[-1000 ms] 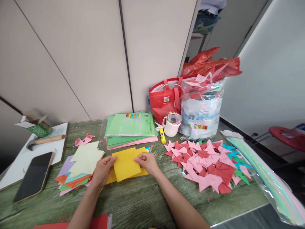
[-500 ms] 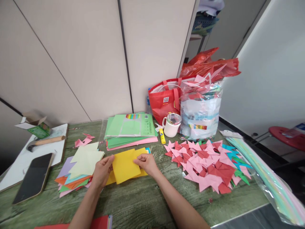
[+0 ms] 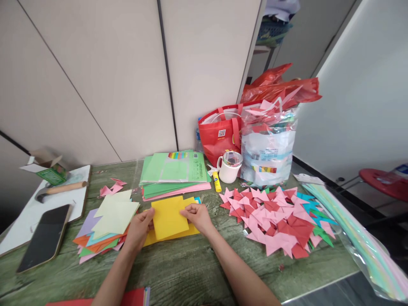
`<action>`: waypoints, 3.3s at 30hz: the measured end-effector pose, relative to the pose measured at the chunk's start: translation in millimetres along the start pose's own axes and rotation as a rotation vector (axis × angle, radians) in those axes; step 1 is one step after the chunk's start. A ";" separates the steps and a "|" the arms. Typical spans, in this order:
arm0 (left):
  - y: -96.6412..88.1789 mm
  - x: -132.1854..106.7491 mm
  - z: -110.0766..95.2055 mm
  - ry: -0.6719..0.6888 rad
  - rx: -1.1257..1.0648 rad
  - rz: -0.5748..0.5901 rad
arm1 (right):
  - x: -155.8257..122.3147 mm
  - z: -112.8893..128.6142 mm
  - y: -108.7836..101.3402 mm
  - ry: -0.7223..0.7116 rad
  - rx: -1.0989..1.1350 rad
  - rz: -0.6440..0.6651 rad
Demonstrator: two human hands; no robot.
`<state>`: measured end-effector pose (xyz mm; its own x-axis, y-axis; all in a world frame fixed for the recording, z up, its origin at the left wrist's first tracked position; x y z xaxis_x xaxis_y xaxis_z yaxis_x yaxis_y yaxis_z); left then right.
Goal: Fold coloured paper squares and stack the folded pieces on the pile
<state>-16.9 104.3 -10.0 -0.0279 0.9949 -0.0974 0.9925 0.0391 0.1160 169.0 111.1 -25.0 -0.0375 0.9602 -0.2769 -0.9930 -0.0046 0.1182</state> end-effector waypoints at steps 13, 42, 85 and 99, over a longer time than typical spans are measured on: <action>10.0 -3.9 -0.9 0.026 0.097 0.116 | 3.9 -4.4 -6.2 0.019 0.104 -0.049; 20.3 -8.8 6.6 -0.103 -0.024 0.224 | 4.7 -5.7 -7.6 0.029 0.222 -0.062; 20.2 -11.1 0.8 -0.013 0.233 0.407 | 2.4 6.6 -4.2 -0.049 0.183 0.256; 41.7 -23.4 0.2 0.117 0.545 0.719 | -14.7 7.7 25.1 -0.223 -0.304 0.347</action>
<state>25.2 82.6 -3.0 0.6376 0.7665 -0.0775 0.6932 -0.6146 -0.3764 145.5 99.0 -10.6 -0.3786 0.9238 -0.0567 -0.9154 -0.3828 -0.1244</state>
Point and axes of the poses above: each hand's wrist, its own x-axis towards the middle knuckle, its own y-axis out of the palm, z = x × y, the point moved 6 cm from there along x, towards the middle knuckle, and after that the axes turned 8 degrees about y, right-handed, at the moved point
